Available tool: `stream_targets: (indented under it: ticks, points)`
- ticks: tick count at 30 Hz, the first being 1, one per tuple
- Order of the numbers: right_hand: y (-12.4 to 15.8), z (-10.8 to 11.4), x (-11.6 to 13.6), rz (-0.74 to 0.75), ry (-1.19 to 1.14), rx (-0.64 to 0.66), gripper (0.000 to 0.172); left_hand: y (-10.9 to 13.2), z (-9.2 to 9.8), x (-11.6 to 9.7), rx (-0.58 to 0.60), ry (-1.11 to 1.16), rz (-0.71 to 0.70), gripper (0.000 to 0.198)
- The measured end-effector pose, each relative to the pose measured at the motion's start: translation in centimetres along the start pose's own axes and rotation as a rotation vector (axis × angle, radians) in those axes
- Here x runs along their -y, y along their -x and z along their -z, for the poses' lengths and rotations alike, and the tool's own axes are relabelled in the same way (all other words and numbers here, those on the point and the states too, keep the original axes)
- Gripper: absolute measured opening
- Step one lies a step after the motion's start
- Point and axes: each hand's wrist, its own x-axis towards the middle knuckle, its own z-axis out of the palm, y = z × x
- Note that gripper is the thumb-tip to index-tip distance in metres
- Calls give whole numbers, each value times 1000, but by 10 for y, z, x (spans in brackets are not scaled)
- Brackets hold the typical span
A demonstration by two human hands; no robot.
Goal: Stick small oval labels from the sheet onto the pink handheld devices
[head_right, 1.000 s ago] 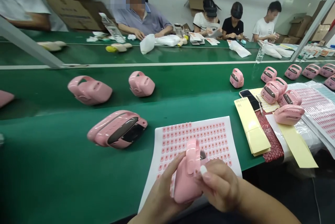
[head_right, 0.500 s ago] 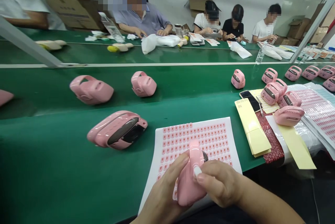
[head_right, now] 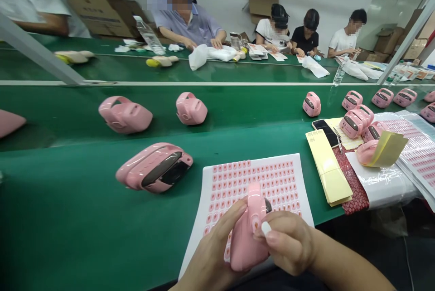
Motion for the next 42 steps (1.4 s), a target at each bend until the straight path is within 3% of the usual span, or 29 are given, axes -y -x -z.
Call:
stream_targets:
  ticks: [14,25,31,36,38,42]
  points:
    - [5,2,-2,-2,58,140,51,1,4,2,17,34,-13,78]
    - [1,5,1,-34,130,251,63,2,8,2,18,18,-7,84]
    - [-12,9,2,-72,139,405,69,5,3,3,16,23,-9,79]
    - [-17,16,5,-98,58,467,65,7,3,4,5,62,40,84]
    - [-17,17,8,-217,-47,393,59,7,5,4,16,68,42,87]
    - [-9,15,7,-516,-96,71,54,5,8,3,40,62,46,91]
